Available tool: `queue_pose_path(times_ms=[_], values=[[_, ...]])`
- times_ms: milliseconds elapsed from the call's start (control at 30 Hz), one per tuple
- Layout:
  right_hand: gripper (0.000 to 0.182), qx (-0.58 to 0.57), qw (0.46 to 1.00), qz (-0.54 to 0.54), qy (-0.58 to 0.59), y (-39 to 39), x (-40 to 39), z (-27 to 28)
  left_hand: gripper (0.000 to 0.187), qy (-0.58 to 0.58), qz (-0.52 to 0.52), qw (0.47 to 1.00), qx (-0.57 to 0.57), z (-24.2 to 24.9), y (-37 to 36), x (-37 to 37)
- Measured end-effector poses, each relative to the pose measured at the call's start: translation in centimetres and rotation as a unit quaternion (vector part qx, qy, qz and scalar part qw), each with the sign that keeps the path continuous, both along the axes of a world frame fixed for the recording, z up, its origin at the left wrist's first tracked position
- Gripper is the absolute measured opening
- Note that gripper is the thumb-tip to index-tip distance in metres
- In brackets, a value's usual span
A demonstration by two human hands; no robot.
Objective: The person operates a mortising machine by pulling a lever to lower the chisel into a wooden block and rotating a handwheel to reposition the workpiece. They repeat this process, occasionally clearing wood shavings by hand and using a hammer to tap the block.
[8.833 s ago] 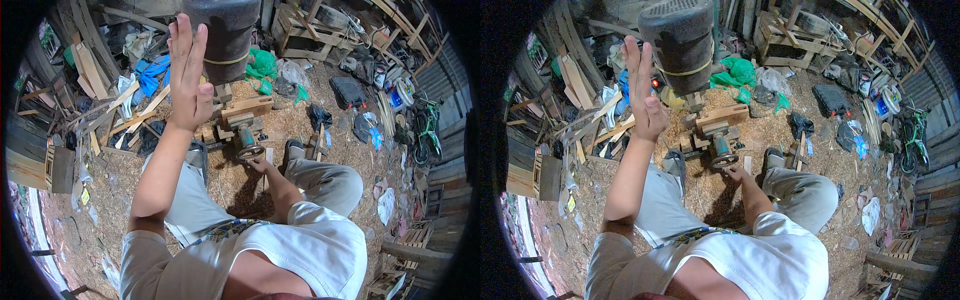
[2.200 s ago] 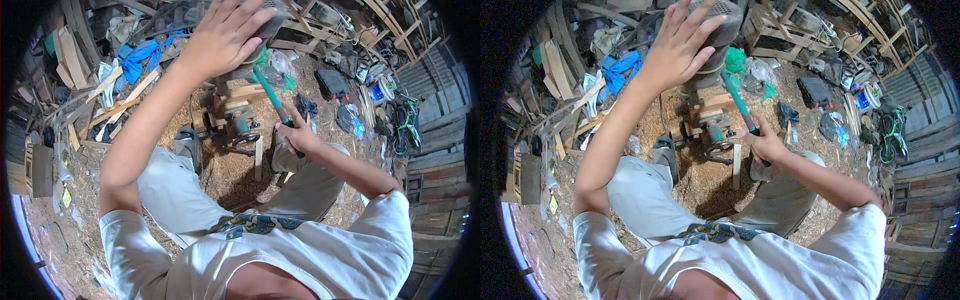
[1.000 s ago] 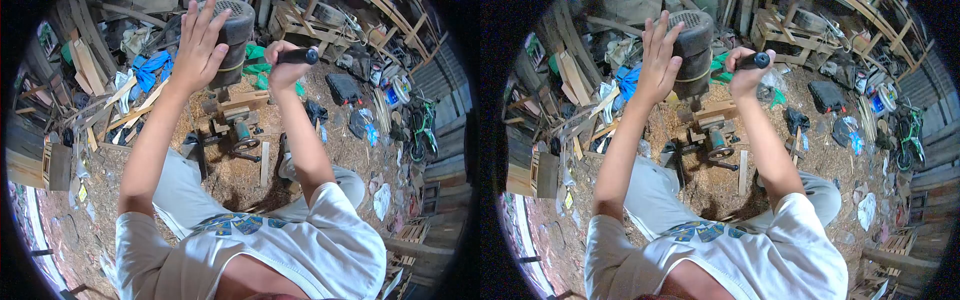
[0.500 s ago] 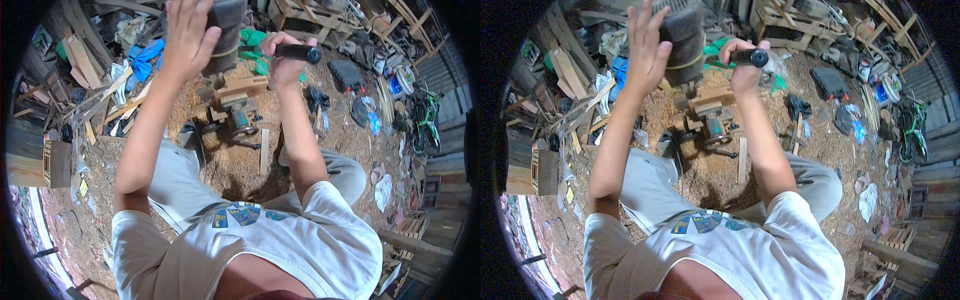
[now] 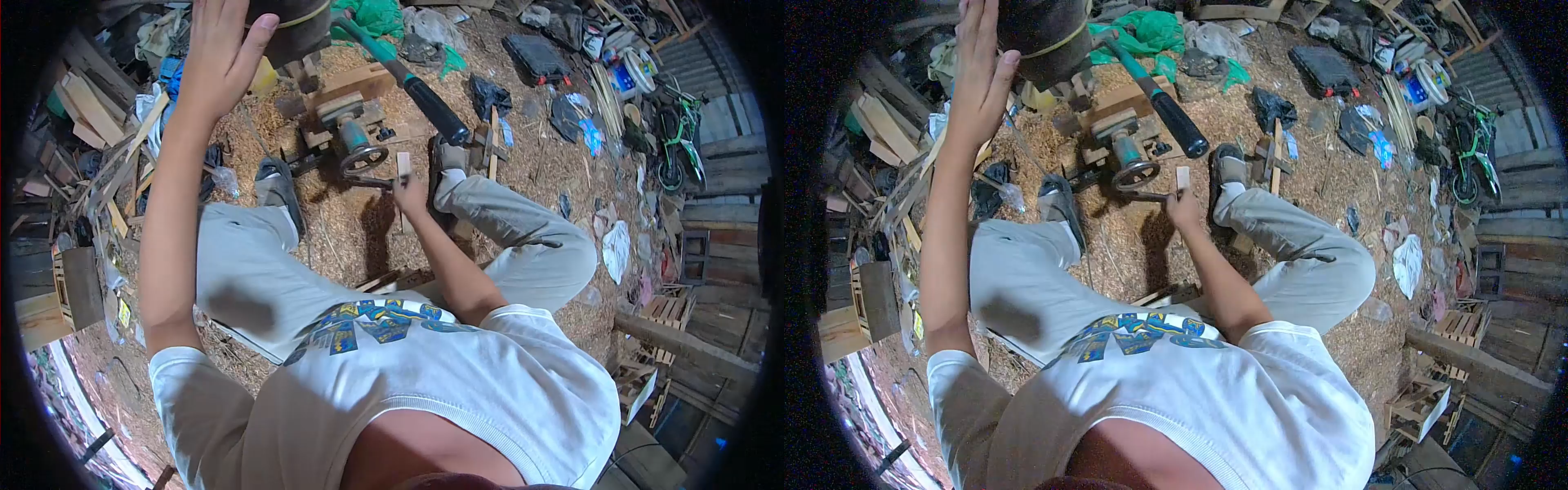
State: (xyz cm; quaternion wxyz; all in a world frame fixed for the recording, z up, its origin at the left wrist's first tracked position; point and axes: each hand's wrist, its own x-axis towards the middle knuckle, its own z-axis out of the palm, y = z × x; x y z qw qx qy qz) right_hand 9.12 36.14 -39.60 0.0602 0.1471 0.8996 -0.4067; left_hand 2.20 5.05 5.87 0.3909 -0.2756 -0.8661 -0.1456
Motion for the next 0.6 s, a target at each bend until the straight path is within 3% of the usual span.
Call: queue_pose_path(times_ms=[33,133,400,433,500,600], values=[[0.042,0.031,0.997,0.032,-0.056,0.2,1.1,-1.9,0.080,-0.008,-0.005,1.000,-0.004,-0.2,-0.1,0.2],[0.053,0.028,0.994,0.071,-0.075,-0.1,3.4,-2.7,0.082,-0.041,0.007,0.999,-0.020,-0.8,-0.2,1.2],[0.056,0.085,0.979,0.113,-0.147,1.3,3.5,-2.2,0.086,-0.099,0.051,0.990,-0.090,-1.7,-0.8,2.7],[0.058,0.114,0.973,0.120,-0.162,1.4,3.7,-2.2,0.086,-0.096,0.053,0.990,-0.091,-2.0,-0.8,2.5],[0.059,0.103,0.974,0.129,-0.156,2.2,4.4,-2.3,0.066,0.023,-0.017,0.997,-0.071,-2.8,-0.8,1.9],[0.061,0.142,0.964,0.154,-0.165,2.5,4.9,-3.2,0.072,0.029,-0.011,0.997,-0.073,-2.9,-1.4,2.2]])
